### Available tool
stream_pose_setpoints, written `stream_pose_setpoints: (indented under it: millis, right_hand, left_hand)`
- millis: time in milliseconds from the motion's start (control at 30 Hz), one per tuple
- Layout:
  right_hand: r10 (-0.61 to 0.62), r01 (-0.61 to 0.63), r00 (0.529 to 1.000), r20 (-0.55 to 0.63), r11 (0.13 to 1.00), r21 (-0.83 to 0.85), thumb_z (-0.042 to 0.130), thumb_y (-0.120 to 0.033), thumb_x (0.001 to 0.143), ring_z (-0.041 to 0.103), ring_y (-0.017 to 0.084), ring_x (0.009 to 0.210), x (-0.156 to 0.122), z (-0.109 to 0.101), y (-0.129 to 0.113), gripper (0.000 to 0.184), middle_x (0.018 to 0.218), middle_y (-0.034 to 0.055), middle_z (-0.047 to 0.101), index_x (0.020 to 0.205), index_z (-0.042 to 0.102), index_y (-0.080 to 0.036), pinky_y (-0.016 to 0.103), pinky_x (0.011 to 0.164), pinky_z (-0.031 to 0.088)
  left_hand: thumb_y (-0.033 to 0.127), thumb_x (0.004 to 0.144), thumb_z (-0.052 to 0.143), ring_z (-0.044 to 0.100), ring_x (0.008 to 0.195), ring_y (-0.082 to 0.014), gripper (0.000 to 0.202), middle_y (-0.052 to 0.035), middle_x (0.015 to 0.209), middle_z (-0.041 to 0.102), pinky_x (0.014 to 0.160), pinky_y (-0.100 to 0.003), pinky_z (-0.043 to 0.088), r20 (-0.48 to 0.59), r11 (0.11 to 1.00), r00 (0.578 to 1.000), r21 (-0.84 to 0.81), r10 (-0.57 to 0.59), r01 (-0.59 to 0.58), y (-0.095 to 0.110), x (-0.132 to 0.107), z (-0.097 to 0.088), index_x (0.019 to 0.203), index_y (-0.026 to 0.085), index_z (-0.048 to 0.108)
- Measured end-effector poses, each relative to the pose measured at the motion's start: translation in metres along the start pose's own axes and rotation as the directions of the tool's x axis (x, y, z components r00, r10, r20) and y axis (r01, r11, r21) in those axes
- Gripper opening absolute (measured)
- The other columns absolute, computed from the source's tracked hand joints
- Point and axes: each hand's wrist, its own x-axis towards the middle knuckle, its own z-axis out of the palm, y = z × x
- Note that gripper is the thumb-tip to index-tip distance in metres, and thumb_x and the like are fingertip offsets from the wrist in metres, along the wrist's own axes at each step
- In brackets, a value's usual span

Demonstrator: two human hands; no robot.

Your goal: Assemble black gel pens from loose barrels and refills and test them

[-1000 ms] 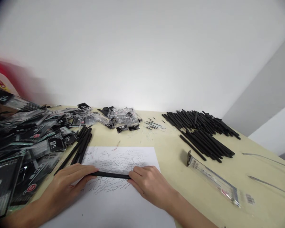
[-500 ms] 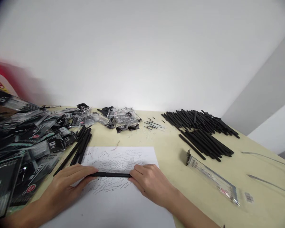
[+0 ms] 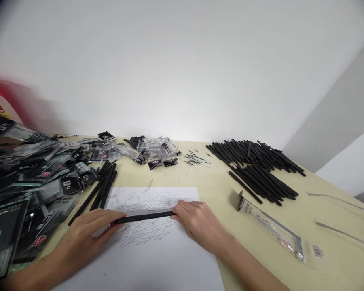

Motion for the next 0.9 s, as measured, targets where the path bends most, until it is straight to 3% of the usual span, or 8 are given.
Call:
stream_pose_setpoints:
  millis: [167, 267, 400, 500, 633, 900]
  right_hand:
    - [0.029, -0.036, 0.996, -0.087, 0.996, -0.082, 0.033, -0.028, 0.096, 0.054, 0.012, 0.058, -0.002, -0.007, 0.024, 0.025, 0.071, 0.0019, 0.059, 0.09, 0.053, -0.016, 0.022, 0.054, 0.037]
    - [0.148, -0.171, 0.981, -0.128, 0.966, -0.193, 0.032, -0.032, 0.096, 0.055, 0.011, 0.057, -0.006, -0.013, 0.043, 0.027, 0.072, 0.0013, 0.061, 0.09, 0.054, -0.017, 0.021, 0.052, 0.037]
    - [0.319, -0.368, 0.925, -0.206, 0.887, -0.279, 0.034, -0.034, 0.094, 0.057, 0.012, 0.056, -0.013, -0.021, 0.069, 0.027, 0.079, 0.0026, 0.064, 0.089, 0.055, -0.019, 0.021, 0.047, 0.033]
    - [0.46, -0.527, 0.848, -0.264, 0.784, -0.327, 0.04, -0.036, 0.091, 0.058, 0.015, 0.057, -0.021, -0.031, 0.09, 0.022, 0.082, 0.0032, 0.065, 0.088, 0.055, -0.02, 0.021, 0.045, 0.03]
    - [0.639, -0.711, 0.701, -0.316, 0.594, -0.377, 0.043, -0.035, 0.088, 0.057, 0.019, 0.055, -0.038, -0.047, 0.117, 0.02, 0.074, 0.0054, 0.064, 0.081, 0.053, -0.019, 0.022, 0.042, 0.025]
    - [0.841, -0.826, 0.487, -0.235, 0.356, -0.436, 0.032, -0.032, 0.092, 0.057, 0.026, 0.062, -0.07, -0.06, 0.148, 0.027, 0.074, 0.0146, 0.061, 0.081, 0.052, -0.017, 0.028, 0.046, 0.026]
  left_hand:
    - [0.02, 0.084, 0.053, 0.065, 0.069, -0.0144, 0.012, -0.0003, 0.081, 0.07, 0.063, -0.027, 0.05, 0.01, 1.0, 1.0, 0.005, -0.017, 0.017, -0.001, -0.001, 0.001, 0.095, 0.02, 0.06]
    - [0.019, 0.085, 0.052, 0.065, 0.069, -0.0142, 0.012, -0.0001, 0.081, 0.07, 0.062, -0.026, 0.05, 0.036, 1.0, 0.999, 0.002, -0.01, 0.01, -0.001, 0.0, 0.002, 0.094, 0.02, 0.06]
    - [0.02, 0.085, 0.052, 0.065, 0.069, -0.014, 0.012, 0.0005, 0.081, 0.07, 0.063, -0.026, 0.05, 0.05, 1.0, 0.999, -0.005, -0.015, 0.016, -0.001, 0.0, 0.002, 0.093, 0.02, 0.061]
    - [0.022, 0.085, 0.052, 0.065, 0.07, -0.014, 0.013, 0.0003, 0.081, 0.07, 0.063, -0.026, 0.051, 0.051, 1.0, 0.998, -0.014, -0.022, 0.023, -0.001, 0.001, 0.001, 0.094, 0.02, 0.061]
    - [0.022, 0.085, 0.051, 0.065, 0.07, -0.0137, 0.013, 0.0002, 0.081, 0.07, 0.063, -0.026, 0.051, 0.05, 1.0, 0.999, -0.016, -0.021, 0.022, 0.001, 0.002, 0.0, 0.093, 0.019, 0.061]
    - [0.024, 0.086, 0.049, 0.066, 0.068, -0.0143, 0.015, -0.0011, 0.079, 0.07, 0.062, -0.025, 0.052, 0.055, 1.0, 0.998, -0.004, -0.014, 0.014, 0.002, 0.004, -0.001, 0.091, 0.019, 0.063]
